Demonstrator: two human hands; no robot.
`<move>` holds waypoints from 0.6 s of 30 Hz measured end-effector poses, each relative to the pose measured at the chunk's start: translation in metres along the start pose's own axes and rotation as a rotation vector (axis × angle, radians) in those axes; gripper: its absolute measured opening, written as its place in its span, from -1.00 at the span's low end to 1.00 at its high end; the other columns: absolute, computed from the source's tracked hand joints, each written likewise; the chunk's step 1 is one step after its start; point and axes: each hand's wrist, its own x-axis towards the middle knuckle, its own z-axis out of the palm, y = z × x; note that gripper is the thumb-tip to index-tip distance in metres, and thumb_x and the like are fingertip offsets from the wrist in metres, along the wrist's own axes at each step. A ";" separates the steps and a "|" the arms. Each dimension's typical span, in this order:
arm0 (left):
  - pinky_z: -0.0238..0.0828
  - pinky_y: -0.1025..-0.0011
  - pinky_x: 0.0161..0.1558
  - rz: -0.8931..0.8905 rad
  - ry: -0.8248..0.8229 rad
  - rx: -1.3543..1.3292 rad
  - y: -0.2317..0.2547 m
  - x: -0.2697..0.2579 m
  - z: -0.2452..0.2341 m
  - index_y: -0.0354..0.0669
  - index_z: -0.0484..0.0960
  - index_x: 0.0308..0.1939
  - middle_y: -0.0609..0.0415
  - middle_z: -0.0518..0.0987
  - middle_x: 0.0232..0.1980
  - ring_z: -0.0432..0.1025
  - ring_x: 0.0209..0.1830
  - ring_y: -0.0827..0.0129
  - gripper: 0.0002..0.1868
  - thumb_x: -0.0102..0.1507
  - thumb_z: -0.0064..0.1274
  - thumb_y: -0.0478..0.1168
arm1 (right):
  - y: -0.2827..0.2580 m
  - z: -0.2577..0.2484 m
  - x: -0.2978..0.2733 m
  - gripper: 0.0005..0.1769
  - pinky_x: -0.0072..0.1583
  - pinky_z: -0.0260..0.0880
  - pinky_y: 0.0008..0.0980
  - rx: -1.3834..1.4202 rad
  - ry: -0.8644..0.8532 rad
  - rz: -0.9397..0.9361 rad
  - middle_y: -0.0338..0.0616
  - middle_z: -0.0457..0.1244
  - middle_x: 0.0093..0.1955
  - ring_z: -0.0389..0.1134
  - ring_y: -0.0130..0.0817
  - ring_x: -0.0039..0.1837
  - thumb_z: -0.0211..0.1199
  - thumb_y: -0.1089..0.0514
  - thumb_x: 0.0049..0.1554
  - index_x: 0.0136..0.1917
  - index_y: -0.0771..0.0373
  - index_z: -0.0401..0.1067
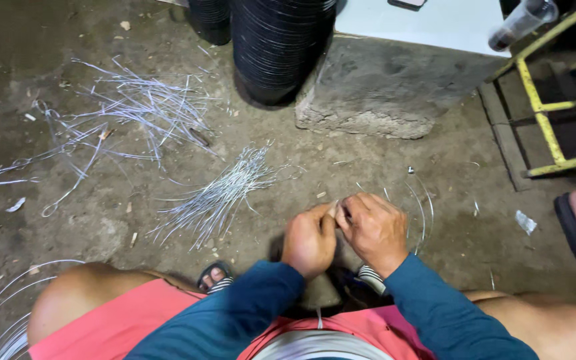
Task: The person sits on the floor and repeatedly picks up thin metal wires, bends them, and cuts them into shorter pieces using pliers. The cut wire pieces are dropped onto a pile on the floor.
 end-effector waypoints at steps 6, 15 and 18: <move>0.54 0.32 -0.22 -0.331 -0.351 -0.102 -0.053 -0.004 0.018 -0.32 0.66 -0.06 -0.06 0.72 -0.25 0.61 -0.31 0.23 -0.71 0.35 -0.16 -0.26 | 0.063 0.029 0.005 -0.81 -0.15 0.38 -0.10 -0.075 0.001 0.303 -0.04 0.37 -0.22 0.41 -0.01 -0.21 0.39 0.04 0.15 -0.20 0.18 0.56; 0.53 0.26 -0.45 -0.751 -0.287 -0.206 -0.226 0.004 0.024 -0.35 0.68 -0.20 -0.12 0.73 -0.32 0.58 -0.49 0.27 -0.87 0.24 0.07 -0.37 | 0.108 0.071 -0.004 -0.42 0.07 0.40 -0.31 0.404 -0.282 0.555 0.00 0.43 0.02 0.46 -0.23 0.03 0.35 -0.15 0.15 0.28 0.26 0.46; 0.54 0.30 -0.30 -0.504 -0.226 0.073 -0.255 0.034 -0.014 -0.16 0.80 -0.31 0.02 0.75 -0.27 0.62 -0.36 0.29 -0.88 0.15 0.17 -0.27 | 0.107 0.066 0.000 -0.50 0.09 0.40 -0.33 0.290 -0.329 0.576 0.00 0.43 0.03 0.45 -0.26 0.04 0.36 -0.11 0.19 0.25 0.25 0.52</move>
